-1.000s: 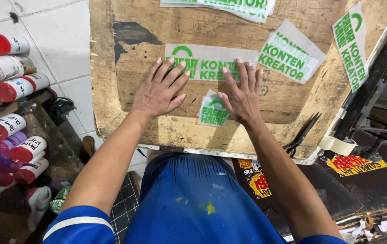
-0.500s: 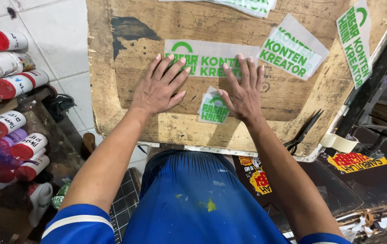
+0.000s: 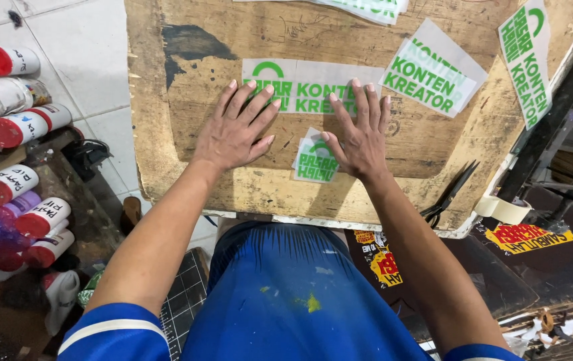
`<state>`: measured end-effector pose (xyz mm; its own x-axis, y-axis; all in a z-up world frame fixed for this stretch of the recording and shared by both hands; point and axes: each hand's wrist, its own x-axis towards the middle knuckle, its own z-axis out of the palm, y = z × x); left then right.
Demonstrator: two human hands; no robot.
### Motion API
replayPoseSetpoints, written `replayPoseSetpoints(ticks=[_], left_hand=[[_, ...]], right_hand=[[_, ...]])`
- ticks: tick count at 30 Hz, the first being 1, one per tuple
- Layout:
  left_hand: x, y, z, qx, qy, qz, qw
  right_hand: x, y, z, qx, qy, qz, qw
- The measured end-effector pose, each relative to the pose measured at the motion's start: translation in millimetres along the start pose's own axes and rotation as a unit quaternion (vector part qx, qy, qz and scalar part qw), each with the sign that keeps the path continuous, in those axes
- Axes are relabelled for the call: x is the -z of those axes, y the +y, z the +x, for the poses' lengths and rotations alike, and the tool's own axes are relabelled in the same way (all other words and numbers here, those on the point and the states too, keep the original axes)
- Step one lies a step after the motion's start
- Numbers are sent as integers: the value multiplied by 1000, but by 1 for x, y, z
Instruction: Applying clear adhesive tape to printed labels and cutting the tape with scissors on a wooden workspace.
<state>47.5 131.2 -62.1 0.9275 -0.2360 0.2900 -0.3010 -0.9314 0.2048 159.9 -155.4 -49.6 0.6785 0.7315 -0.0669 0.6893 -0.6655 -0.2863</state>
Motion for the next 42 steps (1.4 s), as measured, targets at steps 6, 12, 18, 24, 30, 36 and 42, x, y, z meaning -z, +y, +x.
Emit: replayPoseSetpoints(ticks=[6, 12, 18, 24, 30, 36, 42], left_hand=[[0, 0, 0, -1, 2, 3, 1000], [2, 0, 1, -3, 4, -3, 1000], [2, 0, 0, -4, 11, -10, 1000], [-3, -1, -3, -5, 7, -7, 1000], [-4, -3, -3, -9, 7, -13, 1000], [-5, -2, -5, -9, 5, -14, 1000], [-6, -1, -5, -7, 5, -18, 1000]], right_hand=[[1, 0, 0, -5, -3, 8, 1000], [4, -3, 1, -8, -3, 15, 1000], [4, -1, 1, -10, -5, 20, 1000], [5, -2, 1, -13, -13, 22, 1000], [5, 0, 1, -17, -26, 28, 999], [4, -1, 0, -17, -23, 25, 999], [5, -1, 0, -17, -20, 29, 999]])
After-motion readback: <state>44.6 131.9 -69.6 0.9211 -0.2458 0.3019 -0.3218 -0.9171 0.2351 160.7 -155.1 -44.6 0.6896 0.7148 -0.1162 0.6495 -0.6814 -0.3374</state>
